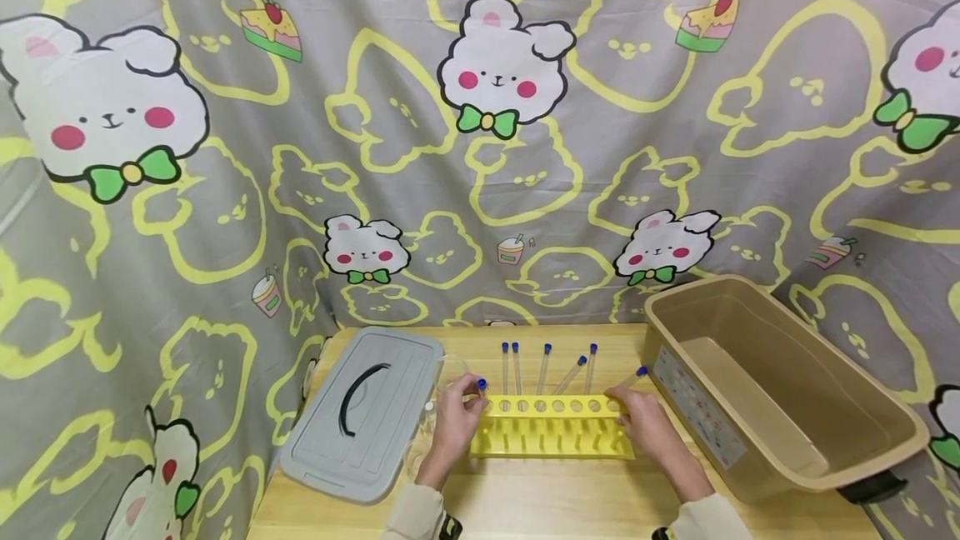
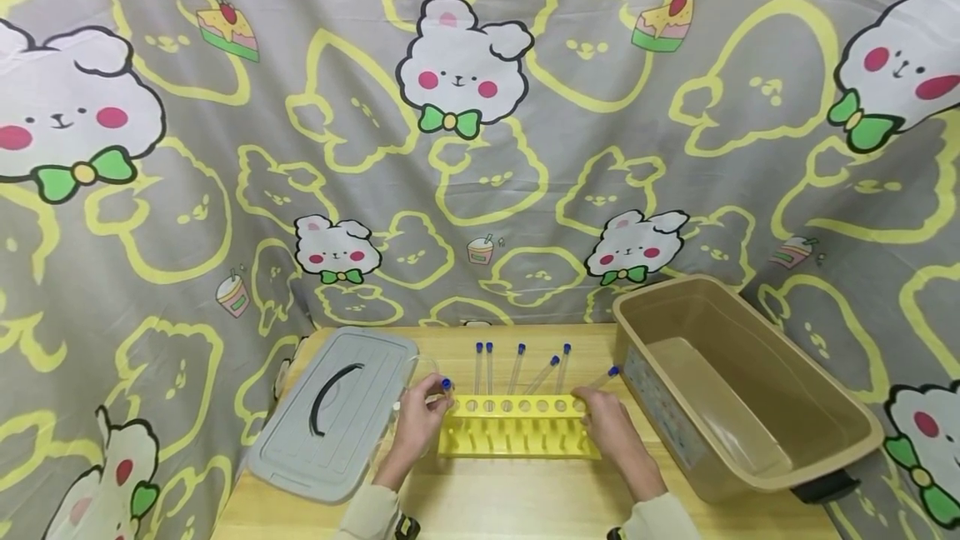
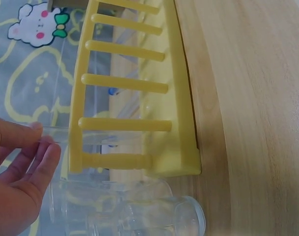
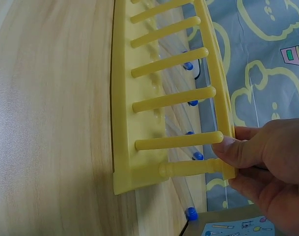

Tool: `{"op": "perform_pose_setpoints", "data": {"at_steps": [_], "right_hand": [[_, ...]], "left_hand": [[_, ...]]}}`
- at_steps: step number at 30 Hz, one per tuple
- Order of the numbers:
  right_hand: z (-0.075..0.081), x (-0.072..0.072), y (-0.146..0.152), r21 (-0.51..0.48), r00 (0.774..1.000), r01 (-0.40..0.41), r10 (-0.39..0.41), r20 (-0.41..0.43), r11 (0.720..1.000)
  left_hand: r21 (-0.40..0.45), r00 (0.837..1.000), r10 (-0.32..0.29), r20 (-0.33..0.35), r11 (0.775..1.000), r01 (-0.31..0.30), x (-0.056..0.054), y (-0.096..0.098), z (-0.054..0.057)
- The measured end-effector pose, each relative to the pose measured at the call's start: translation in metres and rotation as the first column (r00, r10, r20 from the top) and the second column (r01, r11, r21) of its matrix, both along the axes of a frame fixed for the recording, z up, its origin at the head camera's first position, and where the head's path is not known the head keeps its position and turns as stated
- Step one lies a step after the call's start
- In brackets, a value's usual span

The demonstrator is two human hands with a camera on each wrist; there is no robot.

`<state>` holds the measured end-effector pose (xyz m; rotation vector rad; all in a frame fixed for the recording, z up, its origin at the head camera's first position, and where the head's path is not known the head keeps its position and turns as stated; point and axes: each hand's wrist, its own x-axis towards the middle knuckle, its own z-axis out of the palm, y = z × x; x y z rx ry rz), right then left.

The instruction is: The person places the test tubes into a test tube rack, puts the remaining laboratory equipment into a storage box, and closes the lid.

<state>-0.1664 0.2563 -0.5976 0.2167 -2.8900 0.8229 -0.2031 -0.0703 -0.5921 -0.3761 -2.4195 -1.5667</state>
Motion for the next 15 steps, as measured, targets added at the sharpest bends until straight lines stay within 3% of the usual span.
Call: {"op": "perform_pose_setpoints", "data": {"at_steps": [4,15], "right_hand": [[-0.0011,0.0013,0.0005,0.001,1.000,0.009,-0.009,0.011,1.000],[-0.0015,0.0032,0.0012,0.001,1.000,0.006,-0.006,-0.007,1.000]], "left_hand": [[0.004,1.000,0.009,0.018,1.000,-0.009,0.0015,0.0001,0.0011],[-0.028,1.000,0.011,-0.009,1.000,-0.011,0.0060,0.0007,0.0018]]}}
